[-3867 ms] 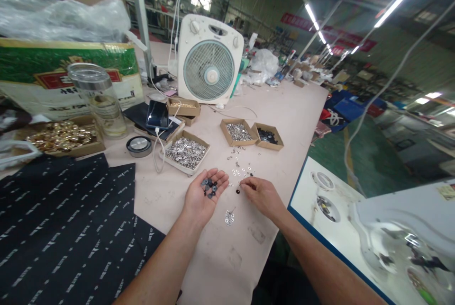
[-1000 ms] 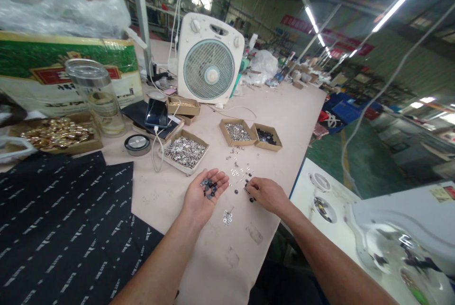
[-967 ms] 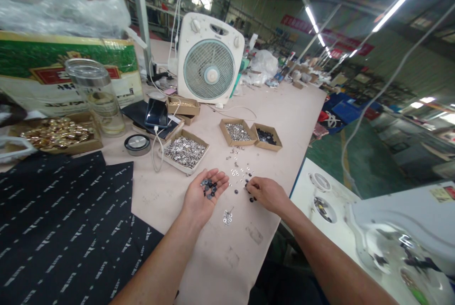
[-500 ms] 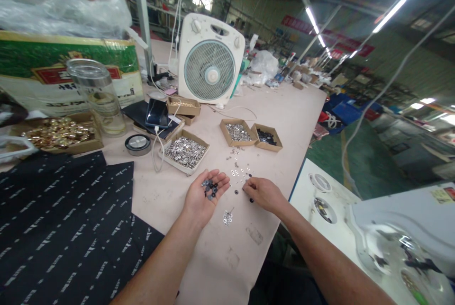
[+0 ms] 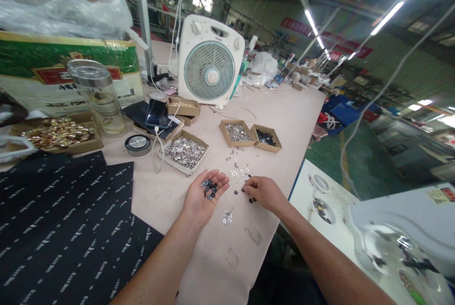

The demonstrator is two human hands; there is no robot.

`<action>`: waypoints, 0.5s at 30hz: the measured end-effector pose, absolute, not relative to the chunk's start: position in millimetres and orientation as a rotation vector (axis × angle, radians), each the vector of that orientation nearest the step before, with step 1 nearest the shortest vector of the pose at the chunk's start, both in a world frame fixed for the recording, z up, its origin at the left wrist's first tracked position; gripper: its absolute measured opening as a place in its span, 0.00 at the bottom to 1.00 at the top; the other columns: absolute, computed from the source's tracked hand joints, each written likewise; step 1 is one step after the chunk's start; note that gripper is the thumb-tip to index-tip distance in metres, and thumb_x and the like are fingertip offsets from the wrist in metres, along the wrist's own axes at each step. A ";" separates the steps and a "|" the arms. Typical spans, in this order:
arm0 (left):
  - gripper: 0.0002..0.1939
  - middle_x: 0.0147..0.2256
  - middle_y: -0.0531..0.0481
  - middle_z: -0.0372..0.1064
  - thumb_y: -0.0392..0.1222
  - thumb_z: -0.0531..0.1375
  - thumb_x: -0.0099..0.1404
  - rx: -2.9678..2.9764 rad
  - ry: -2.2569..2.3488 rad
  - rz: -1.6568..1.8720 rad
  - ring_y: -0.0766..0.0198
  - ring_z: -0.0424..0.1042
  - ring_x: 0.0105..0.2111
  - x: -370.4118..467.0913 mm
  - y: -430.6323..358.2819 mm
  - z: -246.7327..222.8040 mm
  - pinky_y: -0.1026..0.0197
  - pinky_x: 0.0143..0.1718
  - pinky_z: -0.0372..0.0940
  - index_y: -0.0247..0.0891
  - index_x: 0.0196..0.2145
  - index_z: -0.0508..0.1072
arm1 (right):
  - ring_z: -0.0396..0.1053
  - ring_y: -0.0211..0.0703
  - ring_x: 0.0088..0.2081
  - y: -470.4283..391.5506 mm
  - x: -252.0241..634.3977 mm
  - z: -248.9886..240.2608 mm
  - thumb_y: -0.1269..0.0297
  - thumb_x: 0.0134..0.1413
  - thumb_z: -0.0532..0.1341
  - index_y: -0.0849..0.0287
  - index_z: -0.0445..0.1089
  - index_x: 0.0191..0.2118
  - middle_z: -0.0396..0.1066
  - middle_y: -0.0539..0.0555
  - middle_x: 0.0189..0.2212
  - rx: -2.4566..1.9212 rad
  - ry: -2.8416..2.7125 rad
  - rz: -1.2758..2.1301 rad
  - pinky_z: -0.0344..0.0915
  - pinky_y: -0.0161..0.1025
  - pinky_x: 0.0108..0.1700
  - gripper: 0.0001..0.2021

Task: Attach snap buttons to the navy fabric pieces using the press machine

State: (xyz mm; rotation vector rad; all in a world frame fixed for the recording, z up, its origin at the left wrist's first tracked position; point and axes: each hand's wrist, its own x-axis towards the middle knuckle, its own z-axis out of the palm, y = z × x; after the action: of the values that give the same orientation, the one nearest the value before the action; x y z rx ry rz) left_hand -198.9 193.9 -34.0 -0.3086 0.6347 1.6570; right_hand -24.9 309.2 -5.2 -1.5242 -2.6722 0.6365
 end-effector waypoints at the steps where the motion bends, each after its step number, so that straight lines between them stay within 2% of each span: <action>1: 0.09 0.35 0.37 0.76 0.39 0.59 0.65 -0.309 0.634 1.656 0.53 0.78 0.39 -199.0 193.9 -34.2 0.52 0.45 0.74 0.29 0.37 0.74 | 0.70 0.40 0.28 309.6 -24.4 -3.3 0.62 0.53 0.60 0.56 0.76 0.30 0.77 0.48 0.27 -1.505 -2.641 0.681 0.59 0.35 0.32 0.08; 5: 0.09 0.35 0.38 0.76 0.39 0.59 0.65 -0.307 0.629 1.655 0.53 0.78 0.39 -198.9 194.2 -34.3 0.52 0.45 0.74 0.30 0.37 0.74 | 0.71 0.41 0.28 313.2 -22.7 2.3 0.60 0.56 0.59 0.57 0.78 0.34 0.77 0.49 0.27 -1.500 -2.506 0.846 0.64 0.36 0.34 0.11; 10: 0.09 0.35 0.38 0.76 0.39 0.59 0.65 -0.311 0.632 1.661 0.52 0.78 0.39 -199.2 194.4 -33.7 0.51 0.46 0.74 0.29 0.37 0.74 | 0.73 0.41 0.27 319.3 -23.4 -2.5 0.65 0.55 0.58 0.59 0.75 0.48 0.78 0.51 0.28 -1.561 -2.355 1.029 0.68 0.36 0.33 0.16; 12: 0.09 0.35 0.38 0.76 0.39 0.58 0.65 -0.318 0.640 1.657 0.53 0.78 0.39 -199.6 194.2 -32.4 0.52 0.45 0.74 0.29 0.36 0.74 | 0.75 0.42 0.30 320.7 -24.3 -4.1 0.66 0.55 0.59 0.59 0.75 0.48 0.78 0.51 0.29 -1.541 -2.335 1.000 0.70 0.37 0.35 0.16; 15: 0.09 0.35 0.38 0.76 0.40 0.58 0.65 -0.321 0.645 1.653 0.53 0.78 0.39 -200.1 193.8 -30.3 0.52 0.45 0.74 0.30 0.36 0.74 | 0.75 0.44 0.34 320.8 -26.5 -1.6 0.64 0.54 0.60 0.56 0.77 0.40 0.79 0.50 0.31 -1.504 -2.406 0.782 0.69 0.39 0.41 0.10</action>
State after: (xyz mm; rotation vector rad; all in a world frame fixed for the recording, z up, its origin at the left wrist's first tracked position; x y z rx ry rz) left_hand -200.1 193.8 -30.3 -0.3211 0.6449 1.6528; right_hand -26.5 320.8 -1.6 -1.5043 -2.4063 0.7817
